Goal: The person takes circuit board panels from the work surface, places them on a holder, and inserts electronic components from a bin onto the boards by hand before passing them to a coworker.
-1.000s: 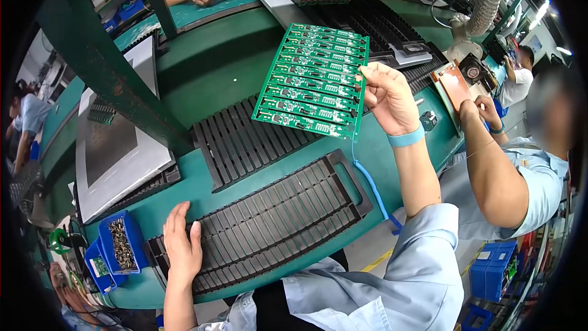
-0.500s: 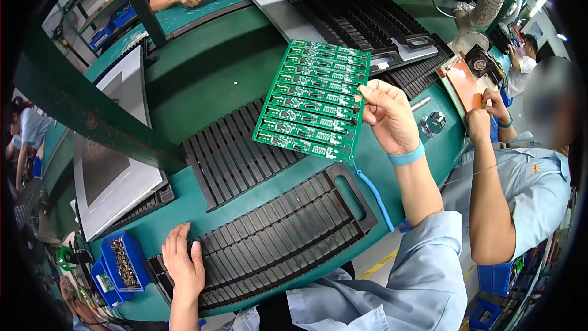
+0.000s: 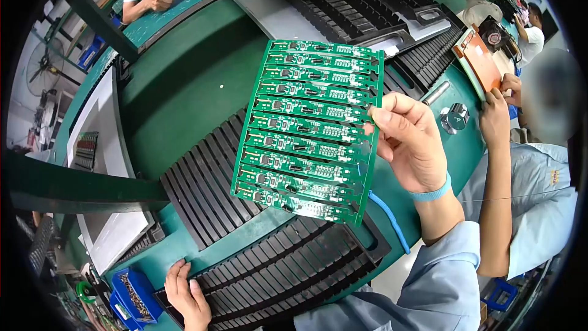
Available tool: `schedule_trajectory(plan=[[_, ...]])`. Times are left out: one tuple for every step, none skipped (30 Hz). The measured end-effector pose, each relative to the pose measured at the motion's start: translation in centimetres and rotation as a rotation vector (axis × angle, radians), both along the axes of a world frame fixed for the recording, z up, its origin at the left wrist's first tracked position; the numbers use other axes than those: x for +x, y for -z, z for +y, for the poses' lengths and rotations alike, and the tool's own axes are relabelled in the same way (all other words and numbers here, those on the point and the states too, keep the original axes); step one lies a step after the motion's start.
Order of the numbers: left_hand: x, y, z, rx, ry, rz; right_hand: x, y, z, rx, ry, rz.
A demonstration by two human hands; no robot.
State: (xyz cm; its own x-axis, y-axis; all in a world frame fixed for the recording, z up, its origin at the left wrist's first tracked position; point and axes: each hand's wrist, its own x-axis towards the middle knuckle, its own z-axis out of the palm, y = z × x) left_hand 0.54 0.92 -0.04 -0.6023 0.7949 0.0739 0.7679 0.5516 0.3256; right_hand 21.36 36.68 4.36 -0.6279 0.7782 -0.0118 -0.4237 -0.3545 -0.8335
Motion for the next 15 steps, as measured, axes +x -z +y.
schedule_trajectory(plan=[[-0.1, 0.0, 0.0, 0.0, -0.008, -0.004, 0.0, 0.1, 0.1, -0.001, 0.0, 0.002], [-0.1, 0.1, 0.0, -0.003, -0.004, -0.005, 0.0, 0.2, 0.1, -0.004, 0.004, 0.001], [-0.2, 0.2, 0.0, 0.0, -0.008, -0.009, 0.0, 0.3, 0.2, -0.004, 0.004, 0.005], [-0.2, 0.3, -0.1, 0.004, -0.012, -0.014, 0.0, 0.4, 0.3, -0.004, 0.003, 0.009], [-0.3, 0.3, -0.1, 0.009, -0.017, -0.019, 0.0, 0.5, 0.3, -0.003, 0.003, 0.011], [-0.2, 0.4, -0.2, 0.013, -0.021, -0.025, 0.0, 0.5, 0.3, -0.001, 0.002, 0.013], [-0.2, 0.4, -0.2, 0.014, -0.021, -0.029, -0.1, 0.5, 0.3, -0.001, 0.002, 0.009], [-0.2, 0.3, -0.1, 0.008, -0.017, -0.029, -0.1, 0.7, 0.3, 0.0, 0.014, 0.001], [-0.2, 0.2, 0.0, 0.004, -0.013, -0.026, -0.2, 0.8, 0.4, 0.002, 0.026, -0.006], [-0.1, 0.0, 0.1, 0.002, -0.01, -0.022, -0.2, 0.9, 0.5, 0.005, 0.037, -0.012], [0.0, -0.1, 0.0, -0.001, -0.007, -0.019, -0.3, 1.1, 0.6, 0.008, 0.048, -0.018], [0.1, -0.2, 0.0, 0.004, -0.008, -0.019, -0.3, 1.2, 0.8, 0.014, 0.047, -0.019], [0.2, -0.2, 0.0, 0.001, -0.01, -0.018, -0.2, 1.3, 1.0, 0.012, 0.053, -0.003], [0.2, -0.3, 0.0, 0.001, -0.01, -0.017, 0.0, 1.3, 1.2, 0.012, 0.061, 0.013], [-0.2, 0.0, -0.2, 0.011, -0.007, -0.016, -0.2, 1.4, 1.2, 0.022, 0.072, 0.028]])
